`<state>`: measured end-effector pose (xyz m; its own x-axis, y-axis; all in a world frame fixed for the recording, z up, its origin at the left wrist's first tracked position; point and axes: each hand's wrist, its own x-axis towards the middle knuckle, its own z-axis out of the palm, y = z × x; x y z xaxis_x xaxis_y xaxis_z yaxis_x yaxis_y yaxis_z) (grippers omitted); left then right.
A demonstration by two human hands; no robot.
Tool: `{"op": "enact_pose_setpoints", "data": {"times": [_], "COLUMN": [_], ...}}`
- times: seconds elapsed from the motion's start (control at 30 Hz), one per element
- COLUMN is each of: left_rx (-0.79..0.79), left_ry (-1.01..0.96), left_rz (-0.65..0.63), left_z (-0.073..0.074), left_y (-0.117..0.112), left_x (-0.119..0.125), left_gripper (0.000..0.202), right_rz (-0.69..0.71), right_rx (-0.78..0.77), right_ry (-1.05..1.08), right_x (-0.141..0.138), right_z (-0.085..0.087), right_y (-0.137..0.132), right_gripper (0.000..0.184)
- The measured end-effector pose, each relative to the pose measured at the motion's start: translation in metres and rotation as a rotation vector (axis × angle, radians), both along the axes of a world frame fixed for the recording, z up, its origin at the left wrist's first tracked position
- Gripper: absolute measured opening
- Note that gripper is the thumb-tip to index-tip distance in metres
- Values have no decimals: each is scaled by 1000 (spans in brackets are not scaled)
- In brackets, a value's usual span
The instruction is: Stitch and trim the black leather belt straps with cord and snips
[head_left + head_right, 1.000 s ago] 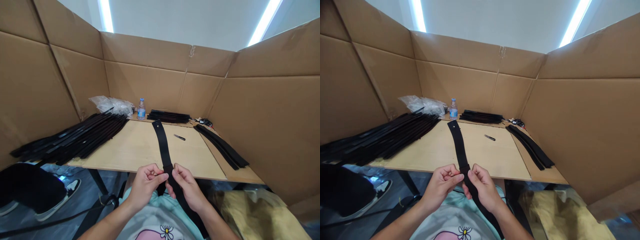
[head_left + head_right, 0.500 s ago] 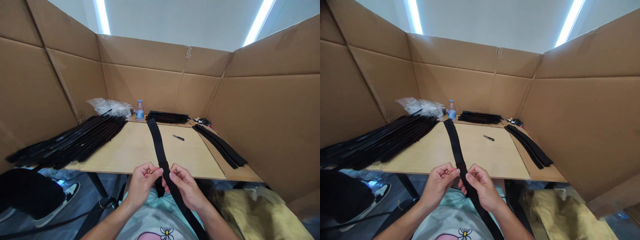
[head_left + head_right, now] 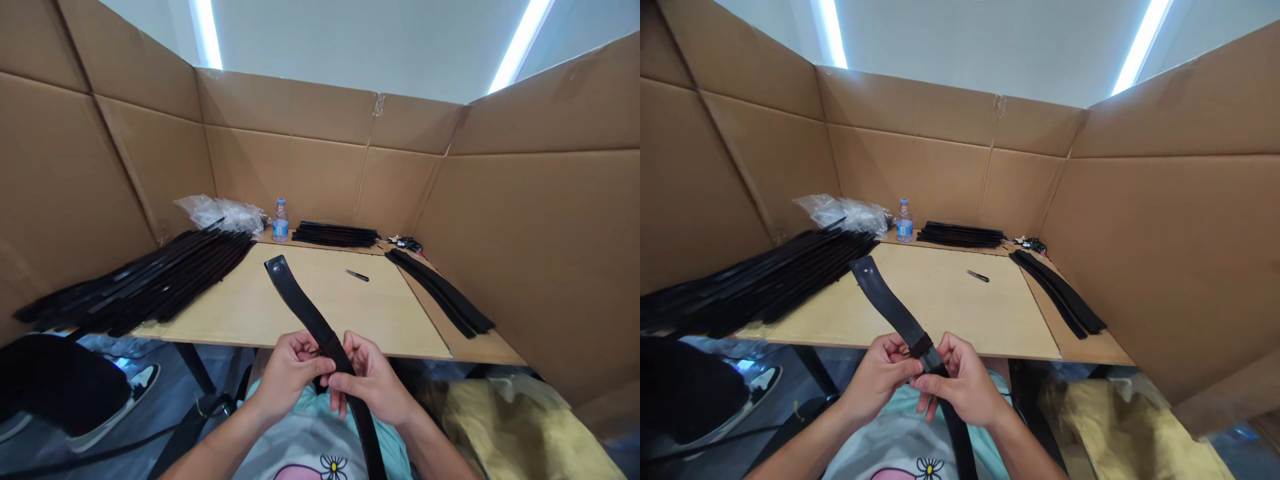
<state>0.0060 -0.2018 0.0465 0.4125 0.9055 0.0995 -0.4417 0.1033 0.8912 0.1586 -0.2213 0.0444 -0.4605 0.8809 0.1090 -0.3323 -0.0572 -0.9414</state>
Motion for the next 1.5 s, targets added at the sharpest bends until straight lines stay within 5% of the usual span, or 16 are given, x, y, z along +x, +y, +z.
{"op": "enact_pose_setpoints", "data": {"times": [0.13, 0.47, 0.57, 0.73, 1.0, 1.5], "left_rx": [4, 19, -18, -30, 15, -6], "left_ry": [-16, 40, 41, 84, 135, 19], "left_rz": [-41, 66, 43, 203, 288, -1], "left_z": [-3, -1, -3, -3, -3, -2], "left_y": [-1, -7, -8, -5, -4, -8], "left_x": [1, 5, 6, 5, 3, 0], "left_gripper": [30, 32, 33, 37, 44, 37], "right_rz": [-28, -177, -217, -224, -208, -67], "right_rx": [32, -197, -151, -3, 81, 50], "right_ry": [33, -14, -19, 63, 17, -74], "right_x": [-1, -7, -9, -7, 1, -3], "right_z": [0, 0, -1, -1, -8, -4], "right_y": [-1, -4, -4, -1, 8, 0], "right_gripper": [44, 51, 49, 41, 30, 45]}}
